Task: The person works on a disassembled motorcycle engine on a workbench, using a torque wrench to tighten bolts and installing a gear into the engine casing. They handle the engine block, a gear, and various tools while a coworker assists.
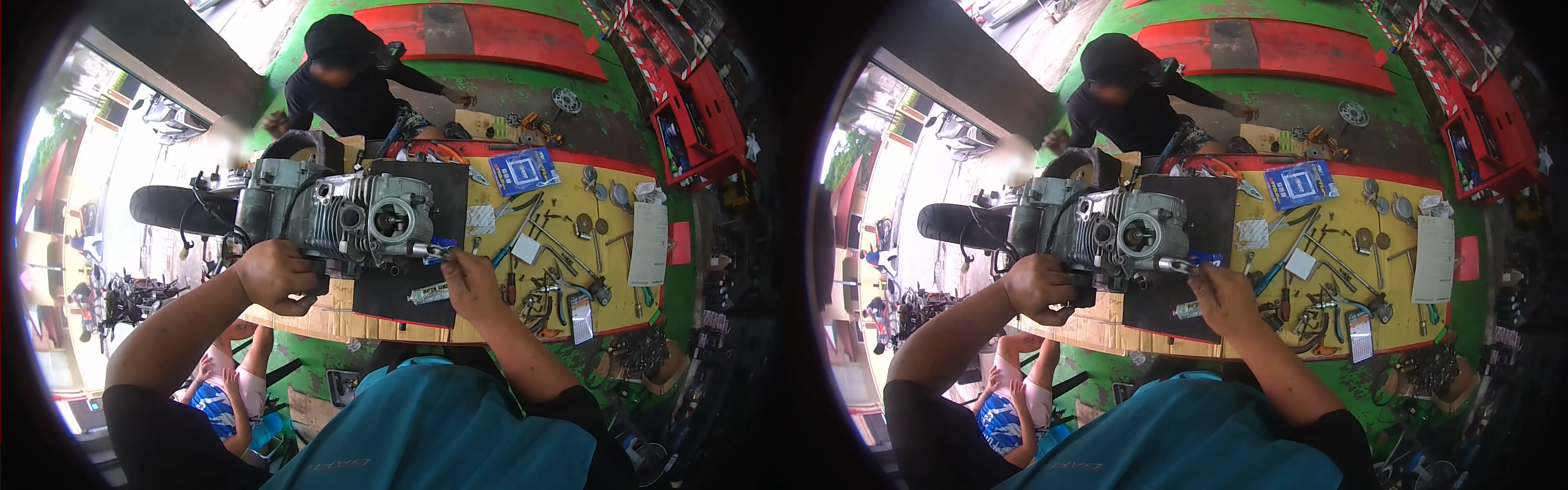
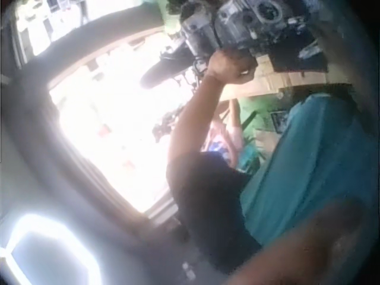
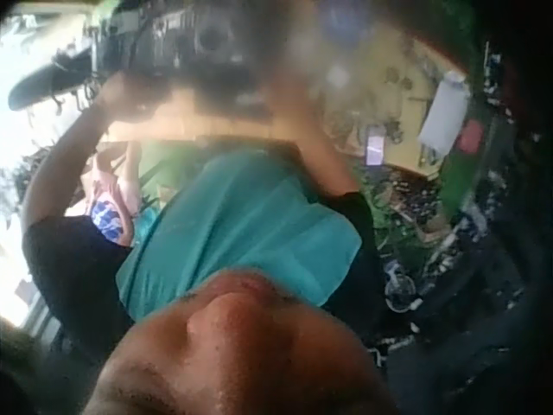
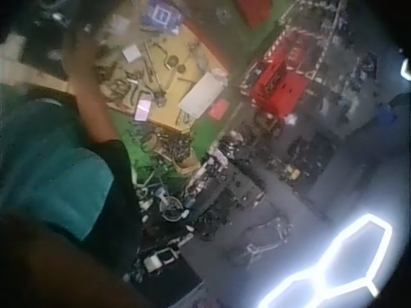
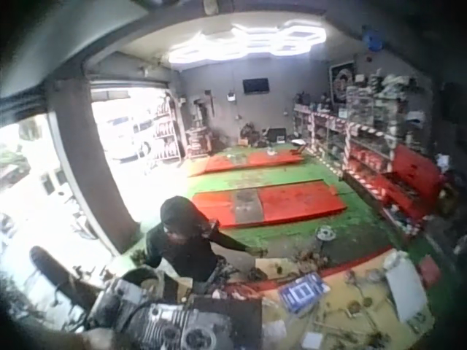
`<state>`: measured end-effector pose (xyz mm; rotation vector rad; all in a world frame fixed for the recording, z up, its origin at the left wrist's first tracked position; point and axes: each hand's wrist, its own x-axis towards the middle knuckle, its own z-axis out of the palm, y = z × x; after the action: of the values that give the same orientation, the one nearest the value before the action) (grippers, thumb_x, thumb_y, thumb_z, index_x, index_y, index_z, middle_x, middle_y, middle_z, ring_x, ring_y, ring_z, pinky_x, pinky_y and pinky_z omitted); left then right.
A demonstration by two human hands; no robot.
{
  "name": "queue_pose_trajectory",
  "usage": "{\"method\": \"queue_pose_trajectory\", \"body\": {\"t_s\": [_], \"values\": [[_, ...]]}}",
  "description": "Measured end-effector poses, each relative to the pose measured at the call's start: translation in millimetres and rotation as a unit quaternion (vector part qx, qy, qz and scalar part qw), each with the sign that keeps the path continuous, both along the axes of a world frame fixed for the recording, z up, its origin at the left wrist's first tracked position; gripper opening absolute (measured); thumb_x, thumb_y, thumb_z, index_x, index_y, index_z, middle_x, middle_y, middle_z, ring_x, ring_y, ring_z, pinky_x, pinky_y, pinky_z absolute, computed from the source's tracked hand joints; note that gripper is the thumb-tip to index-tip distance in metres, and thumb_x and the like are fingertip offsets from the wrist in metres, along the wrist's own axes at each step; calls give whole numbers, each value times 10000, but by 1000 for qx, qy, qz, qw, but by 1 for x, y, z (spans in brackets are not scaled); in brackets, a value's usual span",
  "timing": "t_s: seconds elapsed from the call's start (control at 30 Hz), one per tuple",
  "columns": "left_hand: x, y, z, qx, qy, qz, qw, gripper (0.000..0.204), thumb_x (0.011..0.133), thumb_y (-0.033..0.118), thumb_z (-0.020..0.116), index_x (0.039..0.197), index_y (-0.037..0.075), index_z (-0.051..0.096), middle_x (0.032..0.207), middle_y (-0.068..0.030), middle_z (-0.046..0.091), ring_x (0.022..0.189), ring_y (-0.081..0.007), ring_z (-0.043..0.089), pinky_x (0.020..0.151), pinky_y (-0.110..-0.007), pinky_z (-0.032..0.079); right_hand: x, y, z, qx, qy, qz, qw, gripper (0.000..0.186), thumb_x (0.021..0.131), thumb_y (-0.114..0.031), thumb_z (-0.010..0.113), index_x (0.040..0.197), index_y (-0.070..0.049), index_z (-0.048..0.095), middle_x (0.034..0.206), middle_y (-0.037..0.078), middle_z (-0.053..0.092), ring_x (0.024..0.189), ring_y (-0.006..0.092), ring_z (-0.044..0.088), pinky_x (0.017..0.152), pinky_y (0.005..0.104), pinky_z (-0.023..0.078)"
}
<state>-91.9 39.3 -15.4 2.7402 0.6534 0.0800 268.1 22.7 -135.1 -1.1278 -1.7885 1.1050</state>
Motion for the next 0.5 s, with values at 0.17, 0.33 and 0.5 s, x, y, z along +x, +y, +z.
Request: {"method": "queue_pose_trajectory", "body": {"t_s": [0.17,0.33,0.5], "values": [[1,1,-1,-3,-21,-11,1000,127,738,213,753,746,132,655,677,-25,634,588,-265,630,562,-404,518,-8,-3,-4,38,1,-41,998,401,1066,-386,529,993,3,593,782,225,595,760,460,599,693,505,462],[-1,4,1,-6,-28,-31,999,137,741,212,747,733,120,646,653,-35,615,576,-275,628,555,-410,515,-2,22,-13,114,-29,-35,992,486,1073,-452,470,1083,17,596,868,259,611,864,491,604,762,526,462],[-2,9,1,-3,-33,-54,998,155,748,237,740,748,111,651,646,-42,615,578,-288,632,558,-421,517,-23,-24,-11,-50,-11,-107,993,592,1091,-528,379,1144,17,604,821,268,654,819,526,636,737,565,472]]}}
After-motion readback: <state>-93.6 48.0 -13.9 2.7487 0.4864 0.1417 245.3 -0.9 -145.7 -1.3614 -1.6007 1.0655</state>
